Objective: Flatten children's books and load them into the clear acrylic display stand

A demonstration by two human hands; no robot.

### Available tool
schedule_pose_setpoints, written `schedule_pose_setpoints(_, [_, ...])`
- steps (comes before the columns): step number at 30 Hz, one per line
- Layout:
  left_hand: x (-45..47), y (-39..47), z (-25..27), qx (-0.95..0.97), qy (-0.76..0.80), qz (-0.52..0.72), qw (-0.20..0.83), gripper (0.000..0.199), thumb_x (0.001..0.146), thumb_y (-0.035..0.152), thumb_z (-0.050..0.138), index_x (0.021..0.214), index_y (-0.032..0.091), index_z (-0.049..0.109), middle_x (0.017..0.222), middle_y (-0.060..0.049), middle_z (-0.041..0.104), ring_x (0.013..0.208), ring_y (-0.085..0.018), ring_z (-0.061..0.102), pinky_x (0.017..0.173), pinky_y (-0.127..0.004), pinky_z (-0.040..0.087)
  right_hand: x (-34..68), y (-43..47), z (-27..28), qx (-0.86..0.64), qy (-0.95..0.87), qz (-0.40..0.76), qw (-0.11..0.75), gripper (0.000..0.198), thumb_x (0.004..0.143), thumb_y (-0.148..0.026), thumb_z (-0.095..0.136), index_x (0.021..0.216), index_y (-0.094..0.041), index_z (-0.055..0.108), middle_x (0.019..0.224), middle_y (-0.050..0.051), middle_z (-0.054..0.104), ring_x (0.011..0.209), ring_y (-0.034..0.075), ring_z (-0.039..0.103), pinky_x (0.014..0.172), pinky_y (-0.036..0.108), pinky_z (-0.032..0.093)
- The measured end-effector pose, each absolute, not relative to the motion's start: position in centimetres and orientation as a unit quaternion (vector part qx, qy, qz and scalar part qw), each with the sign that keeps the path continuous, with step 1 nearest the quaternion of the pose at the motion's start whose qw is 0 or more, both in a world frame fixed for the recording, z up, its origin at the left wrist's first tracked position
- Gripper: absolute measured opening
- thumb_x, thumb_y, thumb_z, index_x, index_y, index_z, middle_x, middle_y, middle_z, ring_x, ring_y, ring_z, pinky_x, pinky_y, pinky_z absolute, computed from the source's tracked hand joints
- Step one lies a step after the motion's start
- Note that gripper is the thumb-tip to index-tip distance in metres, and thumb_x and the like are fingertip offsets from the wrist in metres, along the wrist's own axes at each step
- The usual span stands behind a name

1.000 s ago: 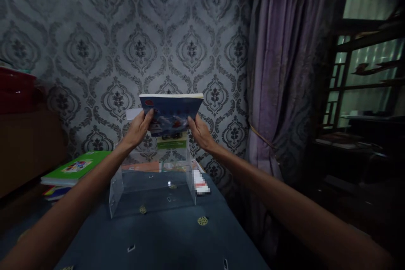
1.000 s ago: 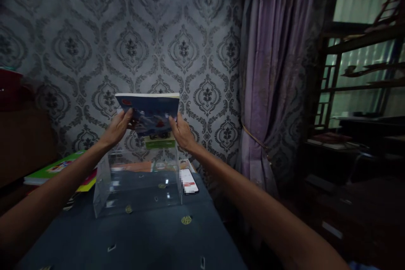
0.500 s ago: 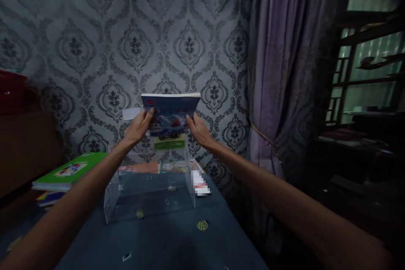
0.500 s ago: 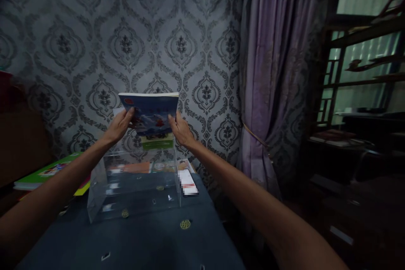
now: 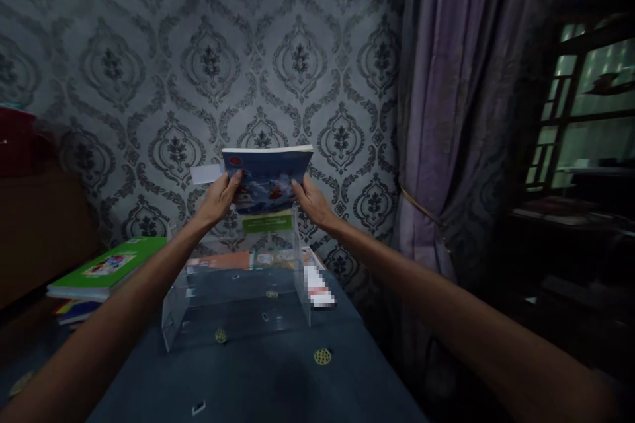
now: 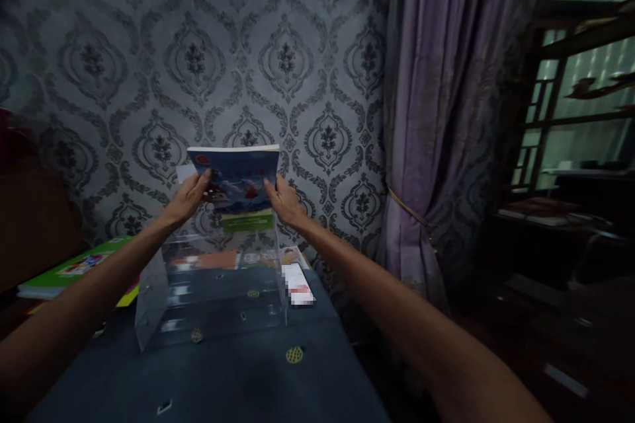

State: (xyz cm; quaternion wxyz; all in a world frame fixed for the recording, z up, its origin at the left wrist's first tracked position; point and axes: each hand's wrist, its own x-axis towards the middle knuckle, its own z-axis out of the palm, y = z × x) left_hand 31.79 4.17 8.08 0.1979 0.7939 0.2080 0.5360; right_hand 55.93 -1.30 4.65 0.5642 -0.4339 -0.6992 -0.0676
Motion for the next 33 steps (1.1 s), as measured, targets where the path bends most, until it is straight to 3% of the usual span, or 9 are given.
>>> schedule_pose_setpoints(8, [32.0,4.5,8.2,0.803,0.237,0.513,0.189,0.073,0.085,0.082,0.033,0.103,0.017,0.062,0.084,-0.008,0.07,0.076,-0.024,0.065,0.063,-0.032,0.054,56.3,-1.1,5.1,-0.445,-0.705,-0.035,0.551,0.05,0.098,-0.062,0.032,0.115,-0.022,0.057,0.1,0.007,0.065,0.079,0.02,0.066,0.073,0.035,0.057])
schedule_pose_setpoints(13, [32.3,5.3,8.3,0.794,0.25,0.513,0.209,0.072,0.085,0.081,0.034,0.101,0.016,0.062,0.079,-0.008,0.068,0.076,-0.026,0.067,0.06,-0.034,0.055,56.1,-0.8,5.7,-0.469,-0.7,-0.026,0.538,0.042,0.1,-0.055,0.034,0.116,-0.022,0.055,0.1,0.005,0.064,0.078,0.019,0.066,0.064,0.029,0.057])
schedule_pose_setpoints(18, [32.7,6.0,8.6,0.784,0.26,0.511,0.238,0.068,0.087,0.078,0.037,0.098,0.016,0.062,0.08,-0.01,0.067,0.077,-0.026,0.068,0.055,-0.032,0.055,56.4,0.2,5.9,-0.513,-0.68,-0.024,0.523,0.036,0.101,-0.05,0.035,0.102,-0.021,0.056,0.093,0.004,0.062,0.068,0.015,0.063,0.055,0.024,0.053])
schedule_pose_setpoints(22, [33.0,6.5,9.0,0.779,0.279,0.503,0.249,0.065,0.089,0.074,0.037,0.1,0.015,0.062,0.081,-0.012,0.07,0.076,-0.027,0.07,0.053,-0.031,0.056,56.4,0.9,6.1,-0.52,-0.68,-0.029,0.516,0.038,0.101,-0.052,0.033,0.101,-0.022,0.055,0.092,0.004,0.062,0.068,0.015,0.062,0.057,0.025,0.052])
schedule_pose_setpoints(28, [33.1,7.3,9.0,0.769,0.315,0.495,0.253,0.066,0.091,0.07,0.034,0.107,0.012,0.061,0.087,-0.015,0.072,0.079,-0.029,0.072,0.054,-0.035,0.059,55.9,1.6,6.7,-0.541,-0.669,-0.052,0.508,0.035,0.102,-0.049,0.035,0.094,-0.021,0.056,0.094,0.006,0.065,0.085,0.02,0.063,0.075,0.032,0.051])
schedule_pose_setpoints(33, [33.0,8.2,8.7,0.768,0.315,0.492,0.262,0.069,0.089,0.073,0.035,0.101,0.011,0.063,0.087,-0.017,0.072,0.08,-0.031,0.072,0.055,-0.038,0.06,55.8,2.3,7.0,-0.56,-0.655,-0.063,0.504,0.035,0.101,-0.045,0.036,0.083,-0.022,0.054,0.084,0.005,0.063,0.081,0.021,0.064,0.073,0.031,0.05])
